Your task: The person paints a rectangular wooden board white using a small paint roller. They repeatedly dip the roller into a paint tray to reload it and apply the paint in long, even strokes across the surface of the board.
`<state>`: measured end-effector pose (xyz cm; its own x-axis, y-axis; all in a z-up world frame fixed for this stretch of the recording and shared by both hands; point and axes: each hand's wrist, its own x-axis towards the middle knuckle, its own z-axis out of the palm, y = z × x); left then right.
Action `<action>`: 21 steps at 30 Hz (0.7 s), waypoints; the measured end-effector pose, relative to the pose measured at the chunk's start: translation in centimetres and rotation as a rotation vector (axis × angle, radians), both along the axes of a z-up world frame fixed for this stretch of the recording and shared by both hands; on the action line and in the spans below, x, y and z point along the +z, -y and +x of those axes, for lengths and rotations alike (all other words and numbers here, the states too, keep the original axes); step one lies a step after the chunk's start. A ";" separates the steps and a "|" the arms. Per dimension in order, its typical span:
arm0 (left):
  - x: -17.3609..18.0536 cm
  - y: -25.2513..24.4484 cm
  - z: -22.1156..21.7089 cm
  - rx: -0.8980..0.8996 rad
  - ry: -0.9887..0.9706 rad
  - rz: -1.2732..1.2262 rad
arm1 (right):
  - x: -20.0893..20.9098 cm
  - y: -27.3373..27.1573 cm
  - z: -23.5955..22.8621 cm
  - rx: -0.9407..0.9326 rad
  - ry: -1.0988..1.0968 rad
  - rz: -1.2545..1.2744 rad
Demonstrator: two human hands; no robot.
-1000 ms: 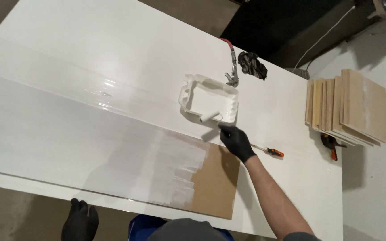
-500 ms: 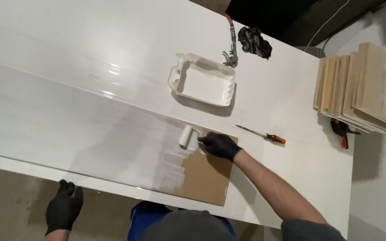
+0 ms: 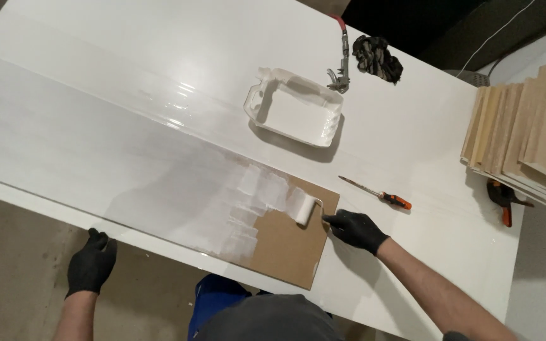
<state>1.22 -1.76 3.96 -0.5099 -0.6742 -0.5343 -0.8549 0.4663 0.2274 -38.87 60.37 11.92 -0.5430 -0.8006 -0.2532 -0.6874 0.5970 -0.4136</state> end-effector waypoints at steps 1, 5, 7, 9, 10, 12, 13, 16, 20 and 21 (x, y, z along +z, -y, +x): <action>0.1 -0.3 0.3 0.042 -0.074 -0.001 | -0.7 1.9 -0.1 0.040 0.016 0.034; 2.8 -1.1 -1.4 0.115 -0.034 0.020 | -0.4 16.3 0.4 0.138 -0.041 0.007; 4.0 -1.5 -2.0 0.117 -0.011 0.027 | 0.9 21.7 1.1 0.114 0.034 -0.014; 3.9 -1.4 -2.0 0.110 0.010 0.040 | 2.3 23.4 2.0 0.079 0.107 -0.030; 3.1 -1.1 -1.7 0.111 -0.002 0.016 | 3.1 22.7 2.2 0.079 0.121 0.027; 3.5 -1.2 -1.9 0.119 -0.015 -0.002 | 2.1 18.0 2.2 0.086 0.133 0.090; 4.6 -1.6 -2.4 0.132 -0.001 0.018 | 0.4 14.0 2.2 0.156 0.041 0.047; 5.7 -2.1 -2.7 0.088 0.012 0.002 | -0.3 2.7 2.7 0.173 -0.005 0.039; 3.9 -1.7 -2.3 0.077 -0.066 -0.034 | 0.8 -3.1 3.0 0.111 0.002 0.016; 2.9 -1.6 -1.8 0.078 -0.064 -0.034 | 0.4 -0.3 3.4 0.113 0.004 0.016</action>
<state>-0.53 -0.19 6.83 -0.4876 -0.7303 -0.4784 -0.8730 0.4072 0.2684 -35.44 60.63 12.36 -0.4484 -0.8526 -0.2685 -0.7491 0.5223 -0.4075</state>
